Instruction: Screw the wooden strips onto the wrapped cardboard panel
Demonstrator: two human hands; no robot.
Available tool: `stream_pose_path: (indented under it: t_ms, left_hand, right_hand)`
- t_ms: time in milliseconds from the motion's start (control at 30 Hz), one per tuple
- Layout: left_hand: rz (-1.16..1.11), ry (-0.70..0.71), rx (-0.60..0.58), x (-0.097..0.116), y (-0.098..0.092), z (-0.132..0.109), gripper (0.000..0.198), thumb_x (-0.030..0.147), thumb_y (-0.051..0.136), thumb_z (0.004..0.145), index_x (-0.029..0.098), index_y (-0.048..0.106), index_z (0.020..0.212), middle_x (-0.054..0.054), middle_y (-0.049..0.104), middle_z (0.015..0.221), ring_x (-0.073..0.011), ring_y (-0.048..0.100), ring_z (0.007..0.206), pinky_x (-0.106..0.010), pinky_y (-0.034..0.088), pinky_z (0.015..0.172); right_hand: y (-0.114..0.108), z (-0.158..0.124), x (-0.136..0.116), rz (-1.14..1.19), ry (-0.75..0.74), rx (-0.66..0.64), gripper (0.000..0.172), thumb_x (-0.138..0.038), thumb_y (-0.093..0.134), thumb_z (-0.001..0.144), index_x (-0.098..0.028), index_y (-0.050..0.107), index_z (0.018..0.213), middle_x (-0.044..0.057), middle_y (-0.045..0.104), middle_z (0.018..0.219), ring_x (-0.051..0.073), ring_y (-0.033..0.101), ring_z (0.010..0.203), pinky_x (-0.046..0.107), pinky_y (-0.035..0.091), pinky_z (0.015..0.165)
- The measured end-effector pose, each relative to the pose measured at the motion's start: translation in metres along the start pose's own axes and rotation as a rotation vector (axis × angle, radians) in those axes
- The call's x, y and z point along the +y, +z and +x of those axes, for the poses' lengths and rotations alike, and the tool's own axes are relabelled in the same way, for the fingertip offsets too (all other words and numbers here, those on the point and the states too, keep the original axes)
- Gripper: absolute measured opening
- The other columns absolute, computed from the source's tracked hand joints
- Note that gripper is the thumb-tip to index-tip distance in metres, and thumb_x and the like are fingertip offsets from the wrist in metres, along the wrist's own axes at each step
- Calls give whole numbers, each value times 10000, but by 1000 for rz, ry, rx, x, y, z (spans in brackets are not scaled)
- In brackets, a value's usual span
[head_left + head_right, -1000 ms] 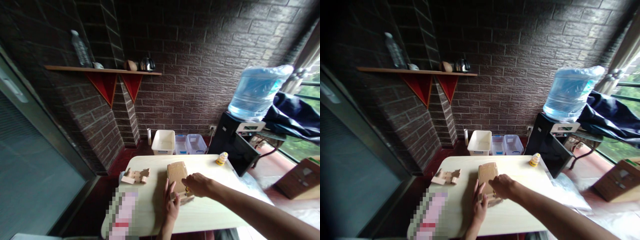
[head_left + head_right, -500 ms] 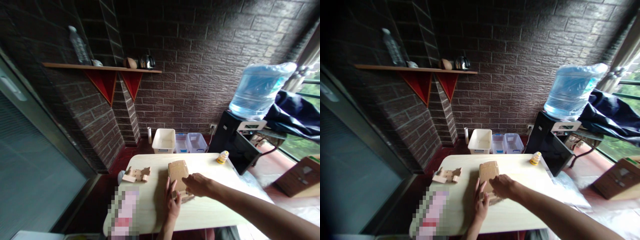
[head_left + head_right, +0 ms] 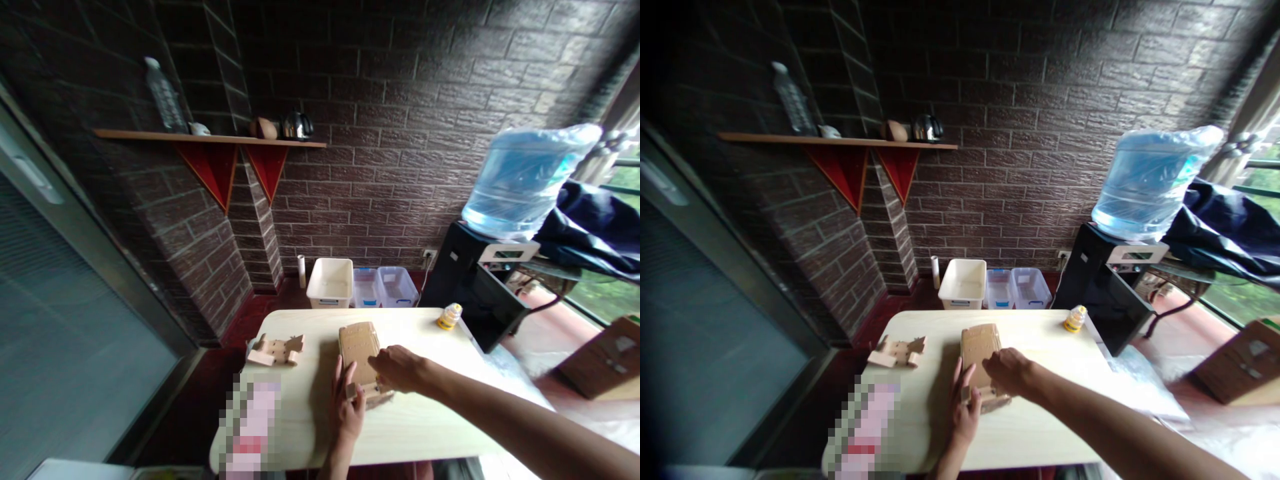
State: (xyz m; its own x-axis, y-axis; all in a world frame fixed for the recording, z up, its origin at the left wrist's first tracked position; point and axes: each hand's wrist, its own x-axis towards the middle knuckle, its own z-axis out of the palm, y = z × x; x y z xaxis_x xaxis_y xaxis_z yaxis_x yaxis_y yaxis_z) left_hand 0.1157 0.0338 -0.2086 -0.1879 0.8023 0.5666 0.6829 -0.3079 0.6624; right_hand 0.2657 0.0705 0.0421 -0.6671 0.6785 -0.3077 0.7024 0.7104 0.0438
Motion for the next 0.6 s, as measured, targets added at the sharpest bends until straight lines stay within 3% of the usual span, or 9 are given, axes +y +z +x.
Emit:
stream_pose_path:
  t_ms: [233, 433, 600]
  left_hand:
    - [-34, -9, -18, 3, -2, 2, 474, 375, 413, 1006, 244, 555, 1438, -103, 403, 1643, -294, 436, 1492, -498, 483, 1170]
    - [-39, -18, -18, 0, 1, 0, 484, 373, 409, 1005, 246, 536, 1455, -99, 386, 1653, -288, 433, 1494, -498, 473, 1180]
    - [-17, -12, -9, 0, 1, -1, 464, 330, 410, 1007, 247, 551, 1441, -90, 401, 1643, -272, 430, 1497, -470, 467, 1189]
  right_hand:
    - [7, -6, 2, 14, 34, 21, 253, -266, 598, 910, -118, 690, 1094, 184, 788, 938, 321, 766, 811, 351, 523, 613]
    - [-1, -10, 0, 13, -21, 1, 337, -281, 679, 845, -141, 660, 1150, 163, 789, 986, 329, 770, 828, 343, 510, 582]
    - [-7, -7, 1, 1, -38, 7, 229, -238, 645, 869, -146, 688, 1075, 151, 794, 940, 311, 771, 806, 336, 505, 586]
